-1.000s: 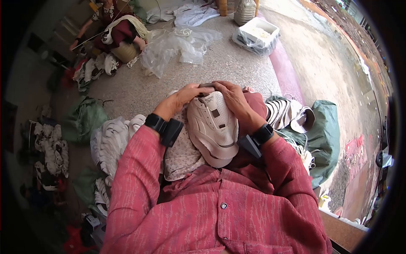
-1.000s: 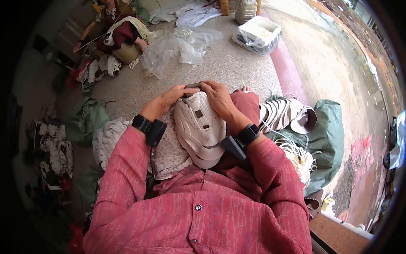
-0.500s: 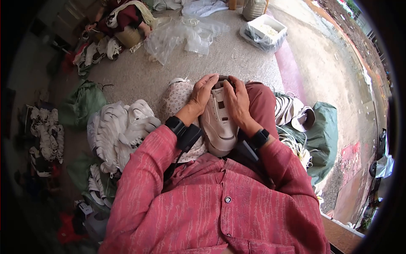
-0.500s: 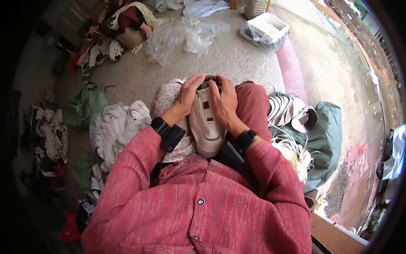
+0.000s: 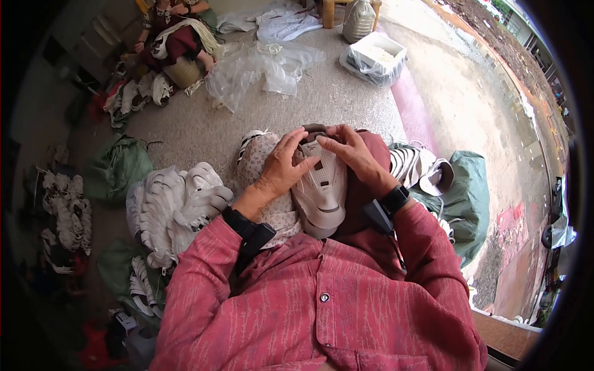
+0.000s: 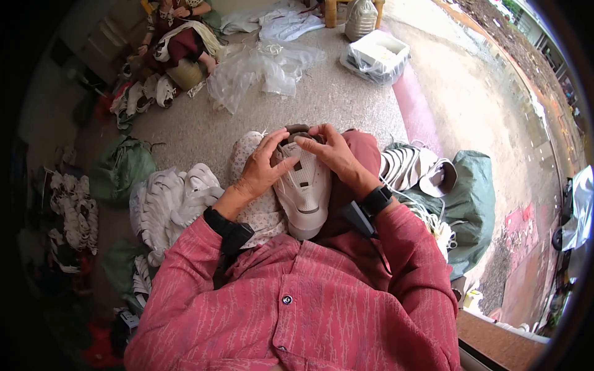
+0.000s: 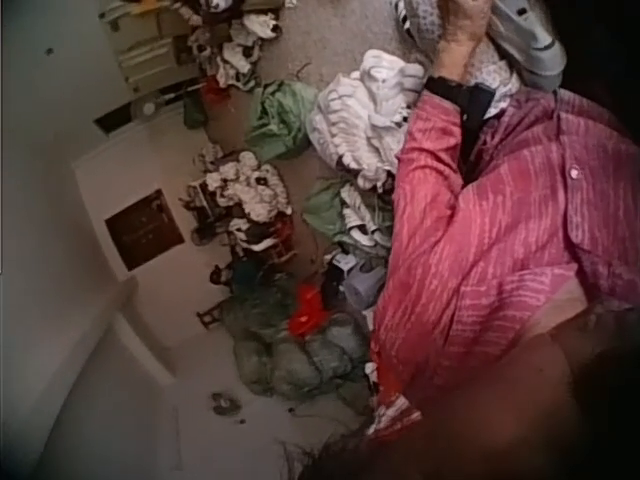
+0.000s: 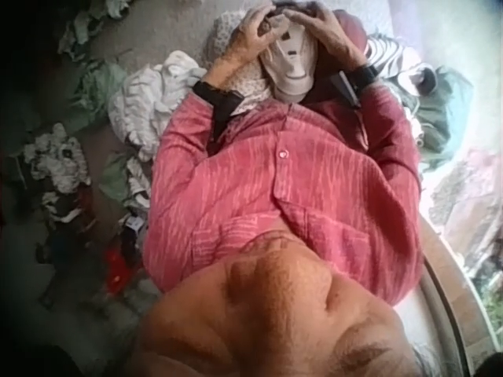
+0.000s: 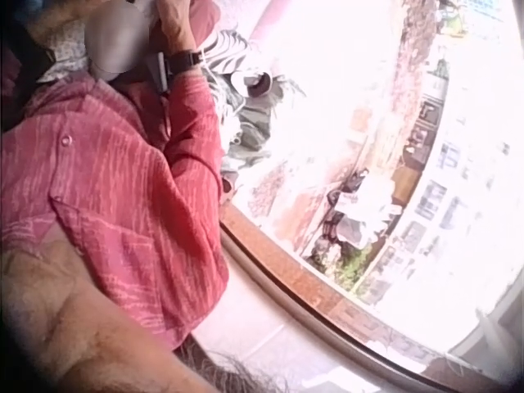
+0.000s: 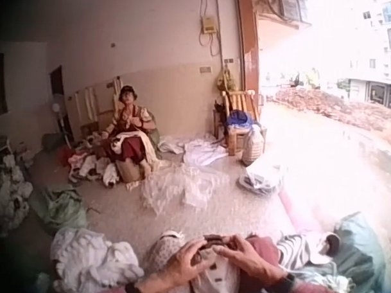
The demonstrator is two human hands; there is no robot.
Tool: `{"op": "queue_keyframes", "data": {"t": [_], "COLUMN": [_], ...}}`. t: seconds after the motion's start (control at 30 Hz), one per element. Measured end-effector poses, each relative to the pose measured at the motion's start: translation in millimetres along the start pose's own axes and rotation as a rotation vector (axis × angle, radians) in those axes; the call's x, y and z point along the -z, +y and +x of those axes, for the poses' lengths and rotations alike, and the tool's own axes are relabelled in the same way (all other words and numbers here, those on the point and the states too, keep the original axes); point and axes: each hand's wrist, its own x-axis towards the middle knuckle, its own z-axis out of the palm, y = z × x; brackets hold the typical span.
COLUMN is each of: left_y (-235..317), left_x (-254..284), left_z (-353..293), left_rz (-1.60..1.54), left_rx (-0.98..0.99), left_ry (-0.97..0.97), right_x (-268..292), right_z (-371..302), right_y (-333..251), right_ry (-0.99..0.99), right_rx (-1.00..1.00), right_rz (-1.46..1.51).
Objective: Lacing a pair of white athletic shoes.
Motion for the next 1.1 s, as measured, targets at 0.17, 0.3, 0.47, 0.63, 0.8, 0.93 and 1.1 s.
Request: {"op": "queue_keyframes", "data": {"t": [0.17,0.3,0.47,0.63,0.8,0.93,1.1], "left_y": [-5,-8,-3,-4,12,6,7], "left_x": [12,18,1,-31,-32,-31,-47], "left_z": [3,2,22,12,1,5,17], "left_rz": [-0.146,-0.223,-0.252,0.074,0.028,0.038,0.141], "left_rx": [0.049,0.093,0.141,0.065,0.029,0.048,0.103], "left_ry": [-0.112,-0.188,-0.184,0.001,0.075,0.088,0.13], "right_x": [17,23,22,2,0,-15,-20], "right_z": [3,-1,5,8,13,7,23], "right_y": [2,-8,9,29,36,23,23], "right_ry": [-0.1,-0.204,-0.167,0.166,0.314,0.329,0.363], "right_rx": [0.017,-0.08,0.109,0.19,0.244,0.272,0.258], "right_rz": [-0.239,0.061,0.088,-0.223,-0.33,-0.26,-0.79]}}
